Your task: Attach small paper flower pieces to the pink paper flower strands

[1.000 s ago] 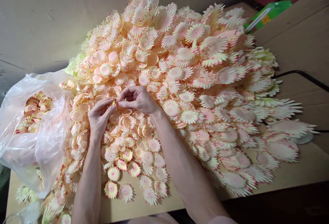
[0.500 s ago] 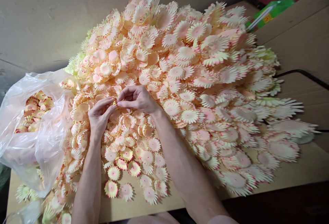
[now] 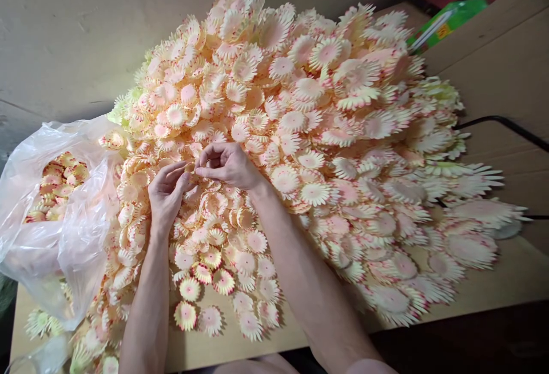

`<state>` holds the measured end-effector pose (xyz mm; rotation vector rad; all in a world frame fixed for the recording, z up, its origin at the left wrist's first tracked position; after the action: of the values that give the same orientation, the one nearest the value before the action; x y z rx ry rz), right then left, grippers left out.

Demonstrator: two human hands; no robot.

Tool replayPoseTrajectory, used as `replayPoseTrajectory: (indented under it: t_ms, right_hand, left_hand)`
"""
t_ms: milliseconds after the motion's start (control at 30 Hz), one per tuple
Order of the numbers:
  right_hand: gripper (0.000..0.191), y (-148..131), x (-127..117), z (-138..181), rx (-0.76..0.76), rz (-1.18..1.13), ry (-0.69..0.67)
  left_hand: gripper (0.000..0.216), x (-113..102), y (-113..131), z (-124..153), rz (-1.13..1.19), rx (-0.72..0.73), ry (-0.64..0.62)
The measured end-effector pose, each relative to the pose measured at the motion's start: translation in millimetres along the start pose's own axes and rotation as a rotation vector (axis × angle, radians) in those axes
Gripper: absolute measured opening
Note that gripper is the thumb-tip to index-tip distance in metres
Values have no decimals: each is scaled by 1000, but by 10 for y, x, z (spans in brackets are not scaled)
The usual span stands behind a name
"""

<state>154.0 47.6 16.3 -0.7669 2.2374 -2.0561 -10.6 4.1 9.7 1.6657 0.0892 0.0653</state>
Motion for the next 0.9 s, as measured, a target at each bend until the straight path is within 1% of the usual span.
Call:
replayPoseTrajectory:
  t_ms: [133,333,433,533,700,800,900]
  right_hand:
    - [28,-12,5,5,5,22,6]
    - [30,-1,-7,15,22,-41,-3]
    - [31,22,-16,18,25,-41,-12]
    - [31,24,-13,15,16,-23,-13]
    - [28,-15,-13,-2,-42,61,59]
    - [28,-26,-19,-10,-71,43,98]
    - [28,-33,-19,-7,-77,10,104]
  left_hand:
    - [22,-4,-17,-4,-22,1,-3]
    - [17,-57,-60,-18,-40,34,53]
    - [20,-39,-23,-12,-1,27,18]
    - [23,-8,42,0,-22,40,6]
    - [28,2,45,-3,-18,20,19]
    - [33,-18,8,-12,49,14,47]
    - [29,-33,-11,-16,75,20,101]
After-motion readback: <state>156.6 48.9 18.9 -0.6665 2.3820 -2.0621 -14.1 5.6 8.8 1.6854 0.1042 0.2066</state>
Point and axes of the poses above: each hand's wrist, its own z-axis away from the middle knuckle, its own x-axis out of the palm, y = z × x, the point moved 3 cm from there along -z, towards the middle knuckle, and after that the axes turned 7 degrees about -z, right-handed, at the moved point
